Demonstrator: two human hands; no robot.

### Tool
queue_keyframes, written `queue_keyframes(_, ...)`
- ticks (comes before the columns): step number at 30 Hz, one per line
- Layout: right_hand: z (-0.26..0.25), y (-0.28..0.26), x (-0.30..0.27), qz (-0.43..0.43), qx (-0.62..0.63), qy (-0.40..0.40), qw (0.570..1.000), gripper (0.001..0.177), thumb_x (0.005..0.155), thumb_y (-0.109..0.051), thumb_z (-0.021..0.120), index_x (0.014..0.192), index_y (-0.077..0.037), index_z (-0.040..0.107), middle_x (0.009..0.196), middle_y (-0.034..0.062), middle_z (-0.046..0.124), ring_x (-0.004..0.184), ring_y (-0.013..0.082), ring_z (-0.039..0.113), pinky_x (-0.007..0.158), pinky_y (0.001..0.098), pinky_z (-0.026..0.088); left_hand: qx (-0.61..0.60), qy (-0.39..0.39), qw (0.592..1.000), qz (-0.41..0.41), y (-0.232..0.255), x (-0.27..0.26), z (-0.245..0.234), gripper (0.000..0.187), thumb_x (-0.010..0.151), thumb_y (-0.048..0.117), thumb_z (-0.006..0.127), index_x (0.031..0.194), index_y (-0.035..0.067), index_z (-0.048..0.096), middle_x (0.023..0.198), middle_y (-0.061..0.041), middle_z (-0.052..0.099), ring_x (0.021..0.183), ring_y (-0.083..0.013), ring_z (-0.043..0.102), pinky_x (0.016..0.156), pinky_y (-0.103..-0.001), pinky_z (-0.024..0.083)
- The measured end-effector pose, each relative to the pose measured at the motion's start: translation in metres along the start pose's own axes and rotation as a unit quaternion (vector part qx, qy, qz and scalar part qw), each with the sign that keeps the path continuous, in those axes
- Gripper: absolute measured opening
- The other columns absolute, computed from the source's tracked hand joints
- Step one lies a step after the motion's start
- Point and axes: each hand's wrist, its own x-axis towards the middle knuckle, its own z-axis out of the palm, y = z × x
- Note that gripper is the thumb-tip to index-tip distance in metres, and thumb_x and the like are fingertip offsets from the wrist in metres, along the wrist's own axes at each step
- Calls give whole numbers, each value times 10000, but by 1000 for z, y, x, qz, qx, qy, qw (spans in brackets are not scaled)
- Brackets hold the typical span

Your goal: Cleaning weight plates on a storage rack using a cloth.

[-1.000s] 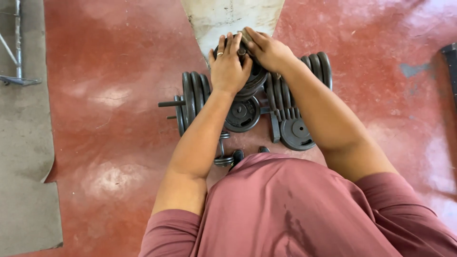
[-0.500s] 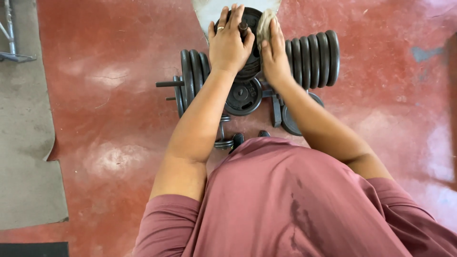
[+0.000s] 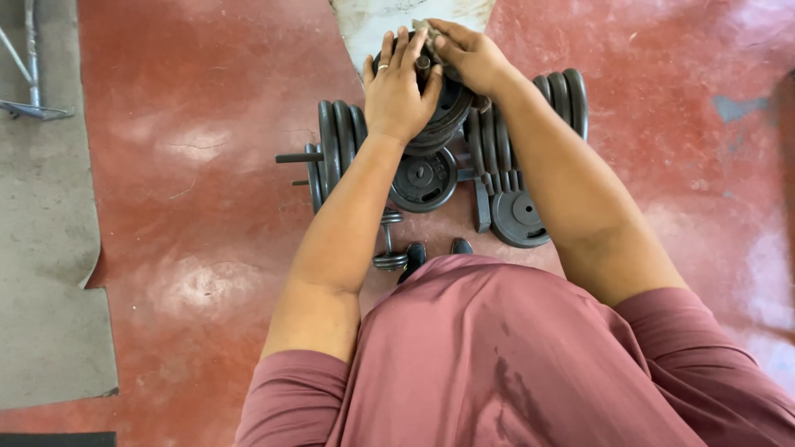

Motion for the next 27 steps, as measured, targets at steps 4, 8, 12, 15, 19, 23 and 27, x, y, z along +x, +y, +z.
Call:
queue_keyframes(4, 9, 0, -25, 0, 2, 54, 999, 419, 1092, -221, 496, 1494, -103, 489, 1420, 127, 631, 1271, 205, 601, 1076, 324, 469, -47, 11, 998, 32, -14, 10, 6, 745, 982, 692, 593, 1521, 219, 389, 1500, -3, 610, 1490, -266, 418, 1218, -548, 281)
queue_keyframes(8, 40, 23, -59, -4, -11, 161, 987, 482, 1128, -154, 412, 1586, -73, 284, 1633, 203, 355, 1504, 336, 368, 1239, 414, 342, 6, 25, 995, 97, -42, 30, 11, 1114, 858, 981, 622, 1596, 226, 267, 1632, -44, 435, 1529, -248, 361, 1274, -586, 63)
queue_keyframes(12, 58, -1, -118, -30, 28, 255, 966, 461, 1072, -29, 518, 1522, -1, 423, 1528, 162, 540, 1397, 229, 531, 1141, 281, 414, 150, -13, 986, 76, -30, 27, -13, 1203, 888, 1117, 554, 1631, 224, 238, 1713, -34, 209, 1556, -261, 71, 1207, -707, -42)
queue_keyframes(15, 42, 42, -126, 29, 156, 301, 940, 377, 975, 75, 531, 1317, 1, 672, 1167, 69, 745, 1000, 102, 666, 900, 195, 524, 35, 62, 996, -51, -3, -1, 5, 979, 949, 848, 532, 1605, 172, 263, 1688, -172, 314, 1587, -367, 257, 1225, -773, 112)
queue_keyframes(19, 28, 5, -122, -61, 138, 307, 940, 340, 1053, 40, 514, 1384, 31, 589, 1347, 127, 673, 1212, 167, 628, 1059, 244, 470, 9, 18, 992, -126, 16, -13, 9, 980, 963, 812, 462, 1618, 132, 198, 1678, -191, 306, 1589, -369, 218, 1239, -700, 129)
queue_keyframes(23, 41, 28, -86, -54, 84, 168, 981, 436, 1075, -94, 548, 1508, -58, 517, 1579, 148, 343, 1456, 305, 342, 1232, 415, 301, 18, -61, 989, -132, 25, -9, -8, 856, 1006, 738, 304, 1593, 117, 255, 1659, -175, 317, 1556, -350, 231, 1209, -654, 193)
queue_keyframes(27, 25, 14, -38, -94, -61, 122, 986, 439, 1053, -20, 563, 1488, 22, 520, 1625, 199, 334, 1497, 363, 376, 1231, 428, 338, 24, -32, 992, -118, 26, -7, -3, 778, 1022, 665, 266, 1538, 99, 403, 1594, -214, 409, 1523, -380, 301, 1179, -644, 262)
